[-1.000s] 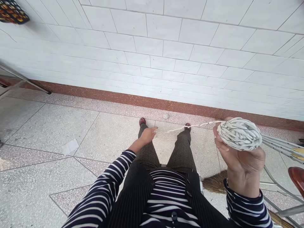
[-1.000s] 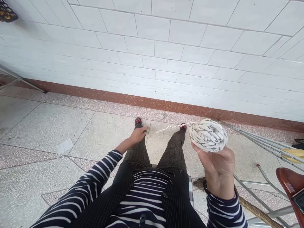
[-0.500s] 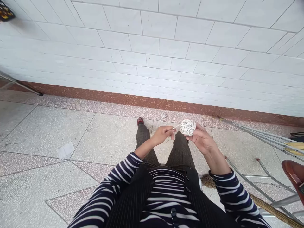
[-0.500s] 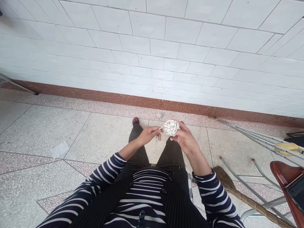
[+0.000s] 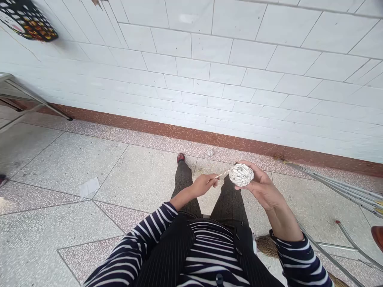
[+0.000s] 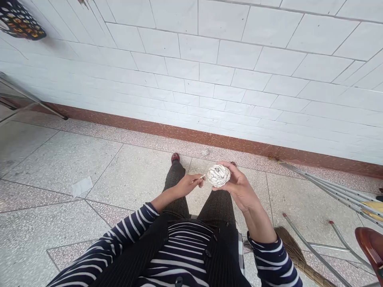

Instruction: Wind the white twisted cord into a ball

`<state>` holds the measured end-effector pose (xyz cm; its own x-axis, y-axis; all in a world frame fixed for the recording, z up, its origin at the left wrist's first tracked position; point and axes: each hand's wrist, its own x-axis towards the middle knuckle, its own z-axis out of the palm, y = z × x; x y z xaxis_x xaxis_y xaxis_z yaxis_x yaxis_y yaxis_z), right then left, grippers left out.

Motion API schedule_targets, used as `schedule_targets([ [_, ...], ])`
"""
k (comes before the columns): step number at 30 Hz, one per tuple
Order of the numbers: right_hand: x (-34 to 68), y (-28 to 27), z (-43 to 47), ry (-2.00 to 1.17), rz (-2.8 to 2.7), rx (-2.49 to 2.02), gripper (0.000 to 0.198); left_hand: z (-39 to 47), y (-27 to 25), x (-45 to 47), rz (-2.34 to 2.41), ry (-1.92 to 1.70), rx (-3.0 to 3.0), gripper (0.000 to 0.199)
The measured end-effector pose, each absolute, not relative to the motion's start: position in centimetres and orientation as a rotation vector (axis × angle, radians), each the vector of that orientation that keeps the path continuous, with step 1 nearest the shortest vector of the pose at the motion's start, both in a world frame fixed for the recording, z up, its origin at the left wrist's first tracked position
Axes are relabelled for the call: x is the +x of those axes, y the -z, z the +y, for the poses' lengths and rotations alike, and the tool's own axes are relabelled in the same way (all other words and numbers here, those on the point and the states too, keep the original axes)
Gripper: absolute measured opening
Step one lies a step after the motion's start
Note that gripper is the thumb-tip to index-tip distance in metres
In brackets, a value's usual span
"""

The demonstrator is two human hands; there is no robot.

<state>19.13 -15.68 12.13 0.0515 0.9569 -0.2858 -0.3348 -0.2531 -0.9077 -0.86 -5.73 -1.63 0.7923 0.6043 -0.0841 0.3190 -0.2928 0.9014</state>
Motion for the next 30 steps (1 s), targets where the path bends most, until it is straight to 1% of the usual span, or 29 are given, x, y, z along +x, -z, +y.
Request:
schedule_targets([
  [3,19.1,-10.9,-16.0,-1.459,-0.69,-1.191,0.06,-8.1,1.8,-1.5,0.707,-0.199,1.927,0.026],
  [6,18.8,-8.9,-16.3,-1.376,-0.683,-1.247,0.058,-9.9,1.6,-2.2,0.75,-0.075,2.003,0.026],
  [8,19.0,-7.6,-16.4,-1.314,-0.69,-1.336,0.061,-10.7,1.4,-2.9,0.784,-0.036,2.009,0.026],
  [11,19.5,-5.9,-16.5,-1.218,-0.745,-1.45,0.062,-11.5,1.0,-3.8,0.841,-0.039,1.996,0.027],
  [13,19.7,-5.2,-16.5,-1.168,-0.76,-1.482,0.063,-11.9,0.7,-4.1,0.852,-0.065,2.0,0.031],
  [17,19.1,-4.6,-16.5,-1.134,-0.679,-1.511,0.073,-12.5,0.1,-4.3,0.862,-0.103,1.922,0.036],
  [19,18.7,-4.3,-16.7,-1.123,-0.66,-1.515,0.075,-12.6,-0.3,-4.4,0.858,-0.117,1.847,0.037],
  [23,18.7,-3.2,-17.3,-1.078,-0.646,-1.483,0.066,-12.5,-1.4,-4.9,0.77,-0.174,1.71,0.038],
  [26,19.3,-2.6,-17.5,-1.036,-0.585,-1.49,0.06,-12.5,-1.8,-5.1,0.694,-0.152,1.687,0.039],
  [30,20.4,-4.0,-17.5,-0.953,-0.432,-1.413,0.057,-12.1,-1.5,-5.5,0.677,-0.101,1.722,0.036],
])
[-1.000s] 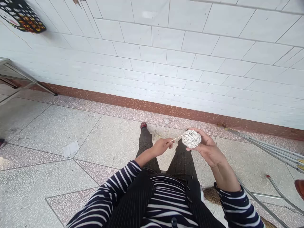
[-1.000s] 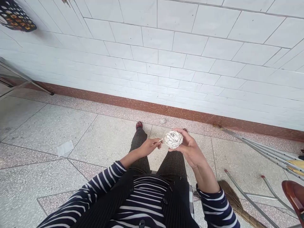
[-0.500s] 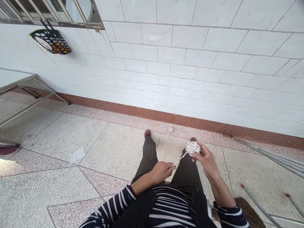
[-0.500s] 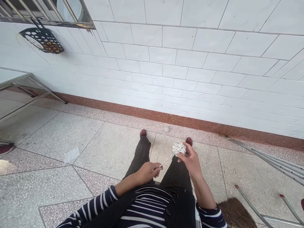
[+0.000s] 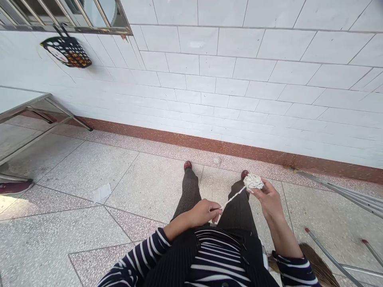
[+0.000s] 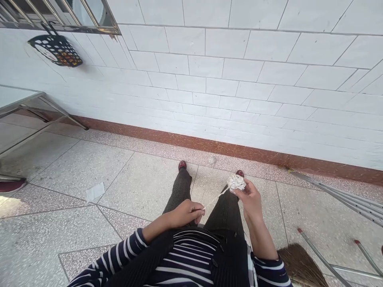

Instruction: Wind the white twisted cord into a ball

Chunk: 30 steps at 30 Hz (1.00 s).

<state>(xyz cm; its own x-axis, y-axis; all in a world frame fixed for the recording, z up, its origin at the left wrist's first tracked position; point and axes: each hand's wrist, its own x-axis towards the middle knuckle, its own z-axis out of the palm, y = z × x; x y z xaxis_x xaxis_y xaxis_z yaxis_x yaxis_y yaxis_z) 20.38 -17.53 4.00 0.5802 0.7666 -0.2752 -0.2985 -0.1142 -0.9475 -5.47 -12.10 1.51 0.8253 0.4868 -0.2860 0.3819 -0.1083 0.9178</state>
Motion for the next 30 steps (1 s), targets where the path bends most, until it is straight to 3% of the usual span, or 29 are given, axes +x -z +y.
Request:
schedule_targets([
  [4,21.7,-7.7,-18.0,-0.904,-0.419,-1.256,0.043,-10.1,-0.7,-6.5,0.768,-0.149,1.821,0.036],
  [19,22.9,-20.0,-19.6,-0.237,-0.605,-0.99,0.043,-6.2,2.6,-7.1,0.811,-0.218,1.984,0.039],
  [30,21.5,-19.5,-18.1,-0.423,-0.758,-0.981,0.045,-4.5,7.1,-7.5,0.991,-0.209,2.016,0.035],
])
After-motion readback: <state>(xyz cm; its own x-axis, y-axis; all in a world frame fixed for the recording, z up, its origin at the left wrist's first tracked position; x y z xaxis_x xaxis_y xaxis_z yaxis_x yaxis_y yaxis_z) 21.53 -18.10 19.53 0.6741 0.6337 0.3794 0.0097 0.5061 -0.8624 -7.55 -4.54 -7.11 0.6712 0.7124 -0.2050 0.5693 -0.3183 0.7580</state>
